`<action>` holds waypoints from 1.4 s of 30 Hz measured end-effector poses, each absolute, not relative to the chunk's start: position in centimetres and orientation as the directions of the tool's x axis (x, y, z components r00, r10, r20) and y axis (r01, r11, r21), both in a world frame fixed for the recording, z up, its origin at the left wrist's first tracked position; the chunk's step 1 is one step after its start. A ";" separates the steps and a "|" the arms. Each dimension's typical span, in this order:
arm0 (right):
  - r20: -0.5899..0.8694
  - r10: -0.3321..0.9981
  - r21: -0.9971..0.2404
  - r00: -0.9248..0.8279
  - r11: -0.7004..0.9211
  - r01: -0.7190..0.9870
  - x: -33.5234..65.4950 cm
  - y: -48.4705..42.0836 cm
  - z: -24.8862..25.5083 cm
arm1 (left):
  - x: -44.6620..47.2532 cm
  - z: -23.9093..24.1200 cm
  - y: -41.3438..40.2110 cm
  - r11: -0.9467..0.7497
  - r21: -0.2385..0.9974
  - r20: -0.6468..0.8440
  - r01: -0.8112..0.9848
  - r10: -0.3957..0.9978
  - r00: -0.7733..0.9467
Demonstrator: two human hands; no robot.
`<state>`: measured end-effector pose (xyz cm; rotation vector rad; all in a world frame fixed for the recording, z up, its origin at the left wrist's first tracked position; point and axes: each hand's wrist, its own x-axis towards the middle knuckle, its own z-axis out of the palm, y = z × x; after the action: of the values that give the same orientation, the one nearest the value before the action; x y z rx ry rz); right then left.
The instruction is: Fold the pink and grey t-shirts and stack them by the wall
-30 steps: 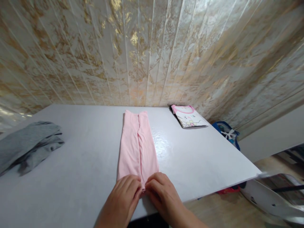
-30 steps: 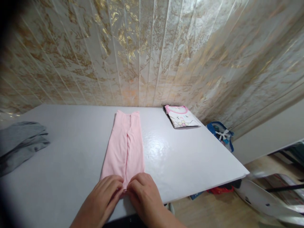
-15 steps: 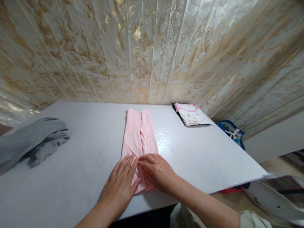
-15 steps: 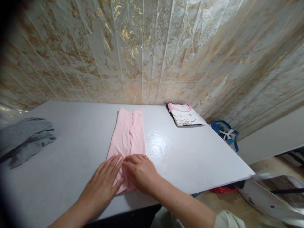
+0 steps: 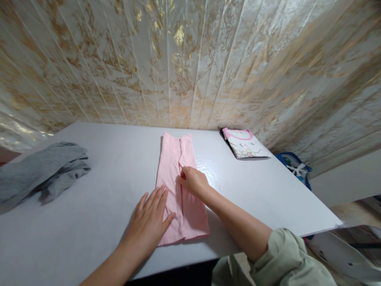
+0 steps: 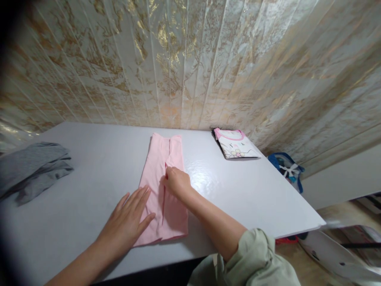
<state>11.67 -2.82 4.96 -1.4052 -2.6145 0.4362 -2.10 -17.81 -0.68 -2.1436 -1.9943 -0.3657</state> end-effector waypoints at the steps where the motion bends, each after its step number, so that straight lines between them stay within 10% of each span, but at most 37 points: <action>1: -0.019 0.845 -0.311 -0.535 0.504 0.806 11.2 -2.7 4.8 | -2.1 -1.1 -17.7 -0.068 0.023 0.310 0.997 0.949 0.057; 20: 0.096 0.841 -0.389 -0.532 0.524 0.758 11.4 -1.0 3.5 | -2.9 0.9 -17.8 -0.051 0.115 0.094 0.992 0.995 0.041; 42: 0.164 0.836 -0.248 -0.524 0.549 0.798 5.7 9.5 0.1 | -9.3 0.6 4.2 -0.002 0.168 0.065 0.986 0.998 -0.009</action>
<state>5.66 9.49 0.07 -1.3626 -2.5243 0.2064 -9.34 4.21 0.58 -2.2612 -2.2693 -0.2665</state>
